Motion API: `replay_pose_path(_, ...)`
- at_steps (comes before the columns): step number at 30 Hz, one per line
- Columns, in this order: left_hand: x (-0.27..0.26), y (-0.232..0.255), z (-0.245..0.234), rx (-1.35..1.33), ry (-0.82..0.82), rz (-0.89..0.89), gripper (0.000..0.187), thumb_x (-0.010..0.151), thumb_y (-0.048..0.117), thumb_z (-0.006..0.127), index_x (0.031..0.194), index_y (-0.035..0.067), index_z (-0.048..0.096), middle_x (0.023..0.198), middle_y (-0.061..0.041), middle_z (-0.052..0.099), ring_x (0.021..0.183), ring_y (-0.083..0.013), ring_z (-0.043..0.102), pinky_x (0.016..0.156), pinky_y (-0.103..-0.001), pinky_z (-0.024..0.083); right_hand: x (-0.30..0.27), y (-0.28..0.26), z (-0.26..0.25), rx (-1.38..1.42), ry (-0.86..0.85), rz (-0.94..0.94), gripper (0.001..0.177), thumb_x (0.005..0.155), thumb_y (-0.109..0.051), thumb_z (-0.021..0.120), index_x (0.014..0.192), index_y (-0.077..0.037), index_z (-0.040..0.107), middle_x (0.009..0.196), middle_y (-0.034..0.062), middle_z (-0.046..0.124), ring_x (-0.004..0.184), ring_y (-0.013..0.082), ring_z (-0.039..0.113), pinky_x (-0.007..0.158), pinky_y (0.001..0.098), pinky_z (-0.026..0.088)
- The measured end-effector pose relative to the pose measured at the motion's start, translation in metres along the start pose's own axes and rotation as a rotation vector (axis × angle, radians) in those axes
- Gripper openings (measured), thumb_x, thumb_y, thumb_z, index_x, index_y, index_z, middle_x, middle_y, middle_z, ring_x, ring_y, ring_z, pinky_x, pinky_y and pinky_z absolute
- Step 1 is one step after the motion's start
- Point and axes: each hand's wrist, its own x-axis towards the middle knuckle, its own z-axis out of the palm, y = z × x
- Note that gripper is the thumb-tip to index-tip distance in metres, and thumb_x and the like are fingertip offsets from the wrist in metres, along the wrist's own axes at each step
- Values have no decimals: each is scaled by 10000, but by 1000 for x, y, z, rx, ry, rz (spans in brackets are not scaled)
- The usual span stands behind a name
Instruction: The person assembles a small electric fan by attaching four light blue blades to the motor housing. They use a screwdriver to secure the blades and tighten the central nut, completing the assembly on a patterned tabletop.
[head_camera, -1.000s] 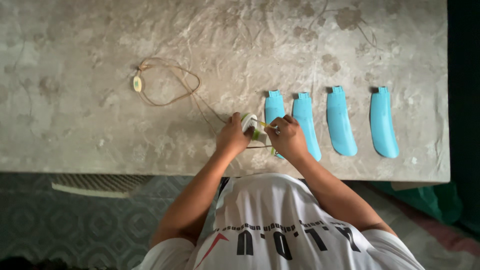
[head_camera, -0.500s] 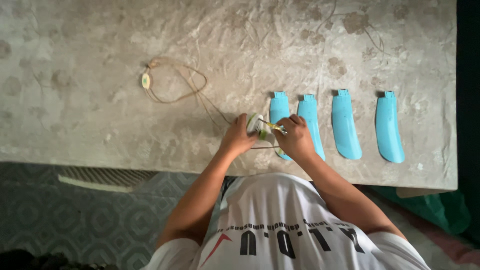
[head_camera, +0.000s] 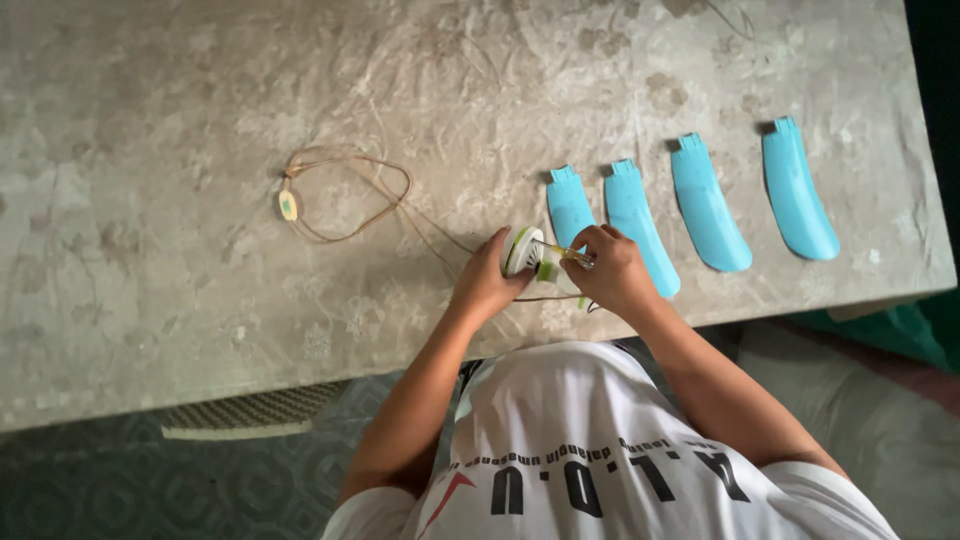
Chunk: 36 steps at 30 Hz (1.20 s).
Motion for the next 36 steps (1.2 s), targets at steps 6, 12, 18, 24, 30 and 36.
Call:
replay_pose_path(6, -16, 6, -5, -27, -24, 93, 738, 807, 238, 808, 1480, 189, 508, 1296, -216, 669, 1186, -403, 660, 977, -457, 544, -23, -16, -2, -144, 113, -46, 201, 777, -121, 847, 935, -49, 746, 797, 120, 668, 772, 331, 634, 725, 446, 520)
replay_pose_path(12, -16, 10, -13, -40, 11, 193, 706, 826, 217, 802, 1472, 181, 519, 1311, -182, 691, 1147, -378, 687, 936, -446, 567, -23, -8, 16, -128, 157, -23, 112, 820, -104, 823, 914, -71, 771, 752, 111, 660, 770, 328, 635, 739, 443, 526)
replay_pose_path(18, -6, 16, -24, -12, -94, 76, 706, 815, 244, 791, 1466, 192, 524, 1247, -184, 714, 1105, -390, 690, 887, -456, 561, -11, -4, 11, -44, -13, 168, 130, 899, -148, 816, 912, -39, 745, 796, 129, 660, 711, 342, 662, 651, 445, 538)
replay_pose_path(24, 2, 22, -27, -9, -120, -15, 702, 806, 286, 797, 1451, 218, 528, 1151, -191, 735, 1061, -381, 712, 851, -450, 574, -8, -6, 13, -94, 91, 53, 213, 780, -99, 843, 938, -25, 719, 811, 158, 653, 751, 356, 655, 673, 451, 540)
replay_pose_path(30, 3, 22, -28, -7, -127, -10, 733, 797, 264, 792, 1471, 221, 509, 1160, -197, 726, 1067, -387, 702, 851, -461, 570, -4, 1, 17, 3, 35, 210, 224, 812, -162, 831, 950, -15, 735, 855, 169, 681, 687, 315, 685, 637, 424, 554)
replay_pose_path(36, 3, 22, -26, 11, -103, 53, 743, 789, 261, 786, 1470, 206, 494, 1234, -182, 705, 1099, -389, 684, 876, -463, 556, -3, 4, 19, -78, 14, 226, 228, 856, -230, 827, 887, -11, 769, 773, 171, 705, 676, 325, 686, 651, 421, 546)
